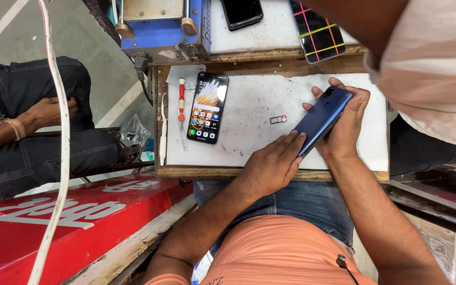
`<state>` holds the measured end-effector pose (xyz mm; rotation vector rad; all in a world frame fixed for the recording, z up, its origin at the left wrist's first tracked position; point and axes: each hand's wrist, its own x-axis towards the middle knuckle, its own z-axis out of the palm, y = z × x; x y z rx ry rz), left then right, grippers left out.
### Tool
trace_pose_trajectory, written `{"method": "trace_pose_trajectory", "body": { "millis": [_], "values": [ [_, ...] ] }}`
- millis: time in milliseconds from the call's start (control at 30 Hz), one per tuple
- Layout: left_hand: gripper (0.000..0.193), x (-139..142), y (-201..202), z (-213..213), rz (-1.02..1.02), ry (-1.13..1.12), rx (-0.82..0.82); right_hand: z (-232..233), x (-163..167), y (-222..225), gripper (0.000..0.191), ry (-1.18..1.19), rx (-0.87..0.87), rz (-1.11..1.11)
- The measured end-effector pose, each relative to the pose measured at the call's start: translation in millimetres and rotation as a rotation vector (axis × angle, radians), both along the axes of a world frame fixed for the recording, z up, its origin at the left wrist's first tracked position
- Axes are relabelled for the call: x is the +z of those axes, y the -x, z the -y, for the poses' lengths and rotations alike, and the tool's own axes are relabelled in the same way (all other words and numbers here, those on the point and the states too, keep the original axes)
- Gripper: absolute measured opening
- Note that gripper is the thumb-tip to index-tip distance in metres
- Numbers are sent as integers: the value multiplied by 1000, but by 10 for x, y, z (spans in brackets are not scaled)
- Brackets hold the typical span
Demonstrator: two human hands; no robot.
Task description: The person removes a SIM card from a blue smartphone, then disassembles a white smartphone by removing its back cover to expose the battery and internal components. They use a cotton swab to clean the battery area and a red-handled tool to work on the internals before placing the back cover aside.
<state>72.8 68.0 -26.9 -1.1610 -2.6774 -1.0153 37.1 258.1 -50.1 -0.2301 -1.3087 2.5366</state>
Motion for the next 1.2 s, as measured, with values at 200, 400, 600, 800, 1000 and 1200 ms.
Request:
{"method": "trace_pose_trajectory", "body": {
  "millis": [200, 400, 600, 800, 1000, 1200],
  "values": [
    [48, -124, -35, -26, -47, 20, 20, 11, 59, 7, 45, 11, -9, 25],
    [48, -212, -17, -38, -87, 8, 9, 28, 149, 2, 52, -27, -8, 96],
    [54, -212, -12, 49, -21, -19, -28, 25, 152, 1, 40, -80, -2, 68],
    [57, -172, -25, 155, 62, -60, -31, 5, 142, 42, 37, -53, -6, 120],
    [45, 12, -20, 152, 19, -282, -2, -140, 121, 76, 40, 397, 27, 339],
    [33, 266, 75, 97, -187, -221, -11, -241, 86, 46, 66, 492, 30, 408]
  ]
}}
